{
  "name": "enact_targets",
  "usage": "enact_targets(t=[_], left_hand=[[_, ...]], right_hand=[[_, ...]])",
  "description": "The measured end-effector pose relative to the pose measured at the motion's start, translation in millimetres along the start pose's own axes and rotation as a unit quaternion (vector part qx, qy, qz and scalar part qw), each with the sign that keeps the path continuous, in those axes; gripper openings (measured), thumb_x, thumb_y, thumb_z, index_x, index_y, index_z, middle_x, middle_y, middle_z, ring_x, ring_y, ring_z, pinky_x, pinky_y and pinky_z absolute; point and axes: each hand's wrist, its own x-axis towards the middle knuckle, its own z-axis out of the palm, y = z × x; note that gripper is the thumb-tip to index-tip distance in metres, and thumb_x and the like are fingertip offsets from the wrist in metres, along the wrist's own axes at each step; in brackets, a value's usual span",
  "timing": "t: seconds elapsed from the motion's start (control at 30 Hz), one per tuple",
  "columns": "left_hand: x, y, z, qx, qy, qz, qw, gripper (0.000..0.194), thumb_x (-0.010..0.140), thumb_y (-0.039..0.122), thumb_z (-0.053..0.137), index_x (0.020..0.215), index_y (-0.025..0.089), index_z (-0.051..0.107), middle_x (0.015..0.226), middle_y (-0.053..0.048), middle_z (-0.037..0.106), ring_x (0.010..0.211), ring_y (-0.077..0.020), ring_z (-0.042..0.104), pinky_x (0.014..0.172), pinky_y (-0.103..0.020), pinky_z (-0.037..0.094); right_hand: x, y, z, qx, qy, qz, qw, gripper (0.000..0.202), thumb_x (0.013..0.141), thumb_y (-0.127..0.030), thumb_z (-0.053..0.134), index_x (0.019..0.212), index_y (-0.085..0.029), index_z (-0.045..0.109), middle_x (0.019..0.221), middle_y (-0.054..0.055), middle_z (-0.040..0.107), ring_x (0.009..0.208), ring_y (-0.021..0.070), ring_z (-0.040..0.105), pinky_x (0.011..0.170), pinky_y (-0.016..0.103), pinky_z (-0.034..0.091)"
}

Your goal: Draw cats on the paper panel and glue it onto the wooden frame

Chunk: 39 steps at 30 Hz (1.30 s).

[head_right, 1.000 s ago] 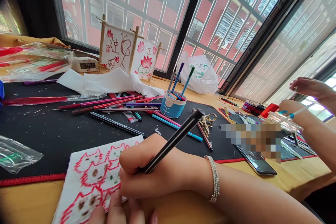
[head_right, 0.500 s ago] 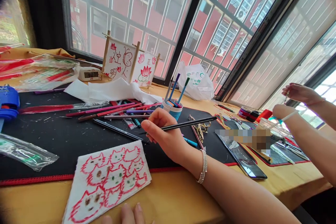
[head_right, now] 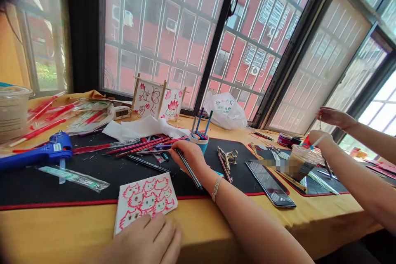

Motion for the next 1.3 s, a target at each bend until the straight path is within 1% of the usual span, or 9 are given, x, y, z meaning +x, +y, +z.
enact_targets(t=[0.07,0.17,0.33,0.5,0.7,0.87,1.0,1.1,1.3], left_hand=[[13,-30,-15.8,-0.042,-0.099,-0.062,0.992,0.017,0.075,0.01,0.047,0.083,0.017,0.061,0.072,-0.007,0.065,0.06,-0.0183,0.06,0.044,-0.026,0.043],[28,-87,-34.2,-0.088,-0.282,-0.21,0.932,0.019,0.07,0.008,0.05,0.084,0.011,0.062,0.084,-0.013,0.066,0.077,-0.0239,0.062,0.061,-0.031,0.047],[30,-150,-22.8,-0.331,-0.384,-0.268,0.819,0.024,0.065,0.035,0.059,0.076,0.014,0.064,0.071,-0.007,0.064,0.065,-0.0191,0.058,0.058,-0.029,0.045],[24,-150,2.0,-0.429,-0.373,-0.281,0.773,0.034,0.057,0.047,0.065,0.071,0.016,0.061,0.068,-0.002,0.061,0.062,-0.013,0.054,0.055,-0.023,0.044],[18,-141,6.3,-0.46,-0.318,-0.296,0.774,0.036,0.051,0.045,0.068,0.072,0.017,0.061,0.069,-0.001,0.06,0.064,-0.0138,0.052,0.055,-0.025,0.042],[14,-142,5.6,-0.463,-0.305,-0.304,0.775,0.027,0.051,0.037,0.068,0.064,0.017,0.056,0.062,0.001,0.056,0.061,-0.0133,0.051,0.055,-0.026,0.043],[11,-146,5.8,-0.473,-0.314,-0.314,0.761,0.024,0.053,0.035,0.067,0.064,0.017,0.055,0.058,0.002,0.055,0.057,-0.0131,0.053,0.059,-0.029,0.046],[9,-147,8.5,-0.47,-0.332,-0.317,0.754,0.029,0.05,0.04,0.071,0.06,0.017,0.055,0.053,0.001,0.054,0.054,-0.014,0.052,0.062,-0.033,0.047],[11,-143,13.0,-0.448,-0.337,-0.31,0.768,0.041,0.042,0.05,0.074,0.058,0.018,0.054,0.049,0.004,0.049,0.05,-0.014,0.049,0.058,-0.033,0.047]], right_hand=[[1,4,0,-0.013,0.025,0.006,1.0,0.016,0.083,-0.026,0.049,0.078,-0.016,0.061,0.072,0.003,0.063,0.065,0.0128,0.054,0.062,0.022,0.039],[0,8,-4,-0.032,0.056,0.019,0.998,0.019,0.085,-0.025,0.046,0.08,-0.015,0.061,0.073,0.004,0.063,0.066,0.0139,0.054,0.063,0.023,0.037],[-4,8,-10,-0.053,0.081,0.037,0.995,0.022,0.086,-0.024,0.042,0.078,-0.015,0.06,0.073,0.005,0.061,0.064,0.0139,0.051,0.06,0.023,0.034],[-8,4,-11,-0.047,0.08,0.046,0.995,0.019,0.084,-0.024,0.044,0.078,-0.015,0.059,0.074,0.006,0.06,0.066,0.0148,0.051,0.062,0.024,0.033],[-2,-6,-11,0.011,0.118,0.105,0.987,0.015,0.082,-0.025,0.044,0.082,-0.015,0.055,0.072,0.004,0.056,0.065,0.0144,0.048,0.062,0.025,0.033],[10,-20,-5,0.121,0.13,0.144,0.974,0.027,0.082,-0.039,0.045,0.065,-0.018,0.045,0.058,-0.002,0.044,0.055,0.0107,0.041,0.055,0.023,0.033],[10,-29,2,0.234,0.047,0.162,0.958,0.046,0.084,-0.053,0.03,0.056,-0.019,0.039,0.046,-0.004,0.038,0.039,0.0071,0.034,0.041,0.021,0.031],[5,-37,7,0.288,-0.023,0.162,0.944,0.042,0.079,-0.057,0.039,0.06,-0.019,0.039,0.046,-0.005,0.04,0.034,0.0059,0.033,0.035,0.02,0.029],[-1,-44,20,0.289,-0.063,0.161,0.942,0.041,0.066,-0.041,0.061,0.05,-0.02,0.029,0.041,-0.009,0.03,0.036,0.0034,0.026,0.034,0.017,0.02]])
